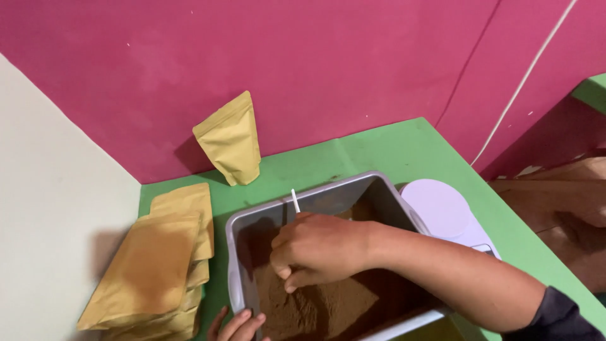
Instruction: Stirring and mixing finely ground coffee powder in a metal tray using a small plastic spoon on a workspace with a digital scale and packaging bags.
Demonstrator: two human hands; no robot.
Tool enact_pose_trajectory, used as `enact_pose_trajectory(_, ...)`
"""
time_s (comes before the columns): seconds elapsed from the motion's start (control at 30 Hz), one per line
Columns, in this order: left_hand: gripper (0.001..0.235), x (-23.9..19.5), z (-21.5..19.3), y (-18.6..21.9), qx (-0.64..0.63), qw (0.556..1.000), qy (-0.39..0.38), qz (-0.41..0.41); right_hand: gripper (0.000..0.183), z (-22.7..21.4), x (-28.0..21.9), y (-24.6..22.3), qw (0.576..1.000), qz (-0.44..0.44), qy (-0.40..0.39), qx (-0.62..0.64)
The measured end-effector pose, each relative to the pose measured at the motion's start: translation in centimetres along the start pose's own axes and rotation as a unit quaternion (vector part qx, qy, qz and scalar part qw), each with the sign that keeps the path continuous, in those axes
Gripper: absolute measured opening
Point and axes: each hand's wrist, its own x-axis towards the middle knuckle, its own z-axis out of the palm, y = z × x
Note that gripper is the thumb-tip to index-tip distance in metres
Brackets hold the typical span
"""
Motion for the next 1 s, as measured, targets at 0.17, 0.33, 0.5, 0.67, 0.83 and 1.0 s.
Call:
enact_pose_trajectory(0.17,0.032,-0.6,-1.3,-0.5,0.007,0.997,-0.067,-0.045,0.015,-0.1,-1.5,4.6,0.998,0.035,0.036,0.034)
enact_pose_trajectory(0.33,0.042,0.9,-1.2,1.1,0.009,0.996,-0.054,-0.064,0.020,-1.7,-2.2,6.2,0.984,0.105,-0.004,0.146)
enact_pose_trajectory(0.5,0.032,0.2,-1.2,0.4,0.003,0.998,-0.061,-0.032,0.032,-0.6,-2.1,6.9,0.979,0.097,-0.038,0.173)
enact_pose_trajectory(0.67,0.028,2.5,-2.3,1.4,-0.029,0.996,-0.075,-0.036,0.017,0.2,-1.0,6.8,0.971,0.176,-0.110,0.122)
enact_pose_trajectory(0.83,0.017,3.6,-2.6,-0.5,-0.055,0.986,-0.040,0.154,0.029,0.9,-0.2,5.3,0.920,0.304,-0.246,-0.027)
enact_pose_trajectory(1.0,0.013,4.7,-4.4,0.5,-0.079,0.985,-0.092,0.123,0.039,1.6,0.3,4.4,0.917,0.295,-0.264,-0.037)
